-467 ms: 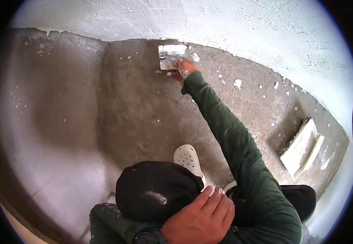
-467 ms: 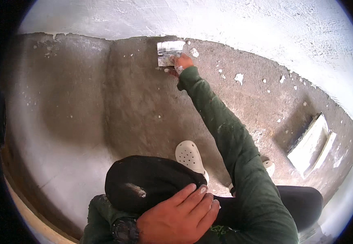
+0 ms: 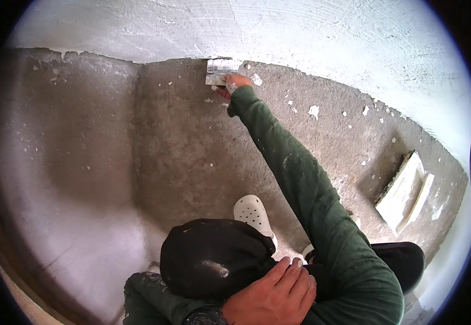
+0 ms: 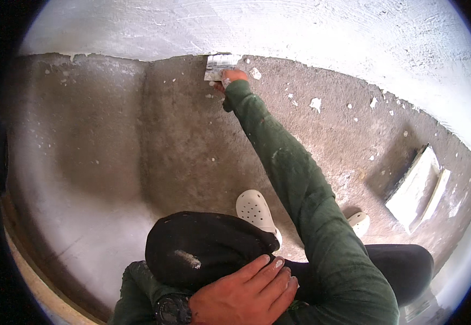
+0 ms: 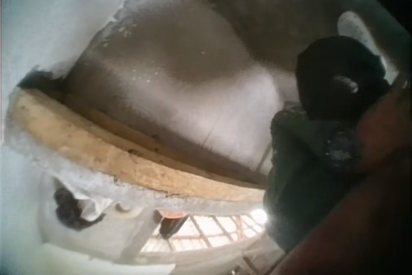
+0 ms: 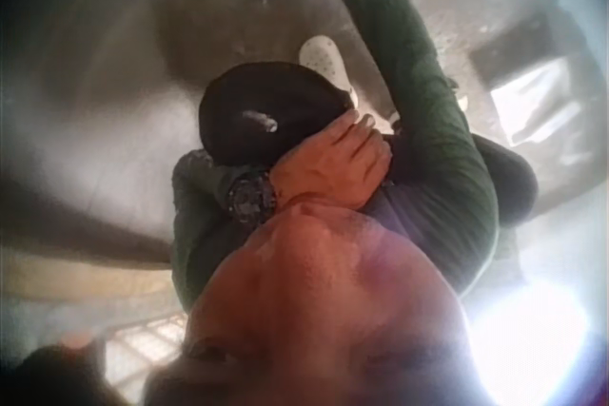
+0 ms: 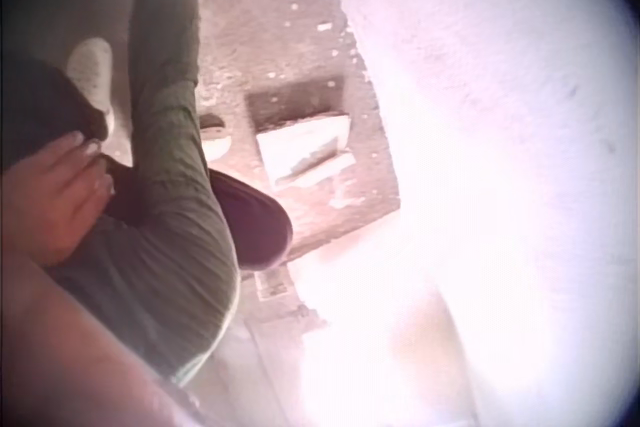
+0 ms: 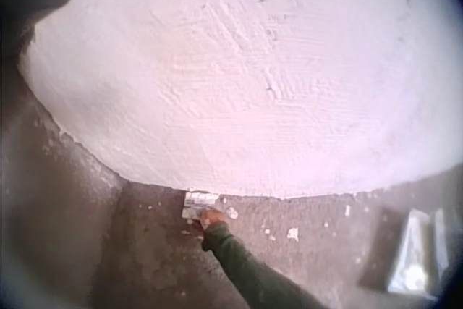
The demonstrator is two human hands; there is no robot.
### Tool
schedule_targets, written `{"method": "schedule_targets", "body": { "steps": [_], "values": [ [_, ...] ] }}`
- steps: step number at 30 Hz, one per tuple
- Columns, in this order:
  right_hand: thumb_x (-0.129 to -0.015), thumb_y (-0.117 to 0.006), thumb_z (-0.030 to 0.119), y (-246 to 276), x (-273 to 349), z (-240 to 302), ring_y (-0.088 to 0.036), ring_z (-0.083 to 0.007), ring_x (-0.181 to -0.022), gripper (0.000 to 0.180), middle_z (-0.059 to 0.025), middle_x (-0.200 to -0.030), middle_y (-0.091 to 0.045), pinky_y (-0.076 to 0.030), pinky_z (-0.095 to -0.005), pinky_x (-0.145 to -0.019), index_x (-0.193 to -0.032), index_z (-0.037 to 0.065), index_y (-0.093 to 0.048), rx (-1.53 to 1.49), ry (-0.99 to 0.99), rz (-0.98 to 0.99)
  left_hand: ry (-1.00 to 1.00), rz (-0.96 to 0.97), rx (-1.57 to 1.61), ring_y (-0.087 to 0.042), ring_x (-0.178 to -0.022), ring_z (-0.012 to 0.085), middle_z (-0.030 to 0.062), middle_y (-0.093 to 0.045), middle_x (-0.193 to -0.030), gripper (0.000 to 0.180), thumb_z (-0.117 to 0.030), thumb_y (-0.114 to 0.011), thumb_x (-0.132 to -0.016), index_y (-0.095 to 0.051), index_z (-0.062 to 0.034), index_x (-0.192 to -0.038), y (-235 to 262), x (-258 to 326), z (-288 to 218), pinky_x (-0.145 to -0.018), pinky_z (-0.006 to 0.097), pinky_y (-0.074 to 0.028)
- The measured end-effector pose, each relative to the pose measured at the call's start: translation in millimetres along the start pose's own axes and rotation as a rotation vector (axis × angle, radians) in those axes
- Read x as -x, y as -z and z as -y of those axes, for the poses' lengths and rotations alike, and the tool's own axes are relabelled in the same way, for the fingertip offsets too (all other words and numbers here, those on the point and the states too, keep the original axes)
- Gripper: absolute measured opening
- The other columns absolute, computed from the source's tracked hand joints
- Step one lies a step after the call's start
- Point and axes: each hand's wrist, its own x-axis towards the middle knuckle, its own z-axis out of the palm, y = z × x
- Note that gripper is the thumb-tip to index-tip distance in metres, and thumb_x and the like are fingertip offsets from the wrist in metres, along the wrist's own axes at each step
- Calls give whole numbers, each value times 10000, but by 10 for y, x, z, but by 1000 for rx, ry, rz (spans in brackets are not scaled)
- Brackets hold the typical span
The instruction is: The person scoops white plaster from a tray using a trowel and applies it to the lower section of a wall. They repeatedly smooth the material along the base of the wall, working in small sections and refilling the trowel as needed.
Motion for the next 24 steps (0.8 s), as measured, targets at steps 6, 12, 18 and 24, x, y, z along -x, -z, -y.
{"method": "schedule_targets", "body": {
  "steps": [6, 12, 18, 24],
  "values": [
    [-909, -497, 89, 377, -388, 368, -624, -282, -881, 139, -156, -994, -596, -576, -419, -720, -1000, -12, -525, 1730, 525, 103, -52, 147, 95, -565, -1063, 313, 188, -610, -1053, 350, -192, -510, -816, -597, 51, -1052, 227, -196, -60, -1003, 437, -381],
    [-907, -514, 76, -143, 126, 273, -620, -303, -867, 121, -138, -984, -598, -569, -472, -727, -995, -7, -510, -169, 202, -51, 19, 171, 147, -563, -1076, 305, 182, -613, -1059, 352, -201, -505, -820, -600, 40, -1059, 279, -152, -22, -1018, 437, -371],
    [-922, -493, 75, 150, 14, 115, -643, -252, -797, 131, -140, -994, -609, -583, -406, -622, -1025, -5, -504, 220, 319, -62, -7, 193, 153, -561, -1080, 305, 188, -611, -1063, 354, -196, -498, -824, -595, 44, -1065, 315, -224, 14, -1033, 436, -357],
    [-936, -482, 90, 644, 175, -1, -646, -231, -797, 227, -132, -976, -612, -589, -354, -592, -1135, -20, -483, 352, 282, -13, -28, 245, 140, -547, -1101, 305, 189, -606, -1079, 359, -192, -487, -830, -585, 41, -1086, 200, -282, 25, -1050, 430, -339]
  ]
}}
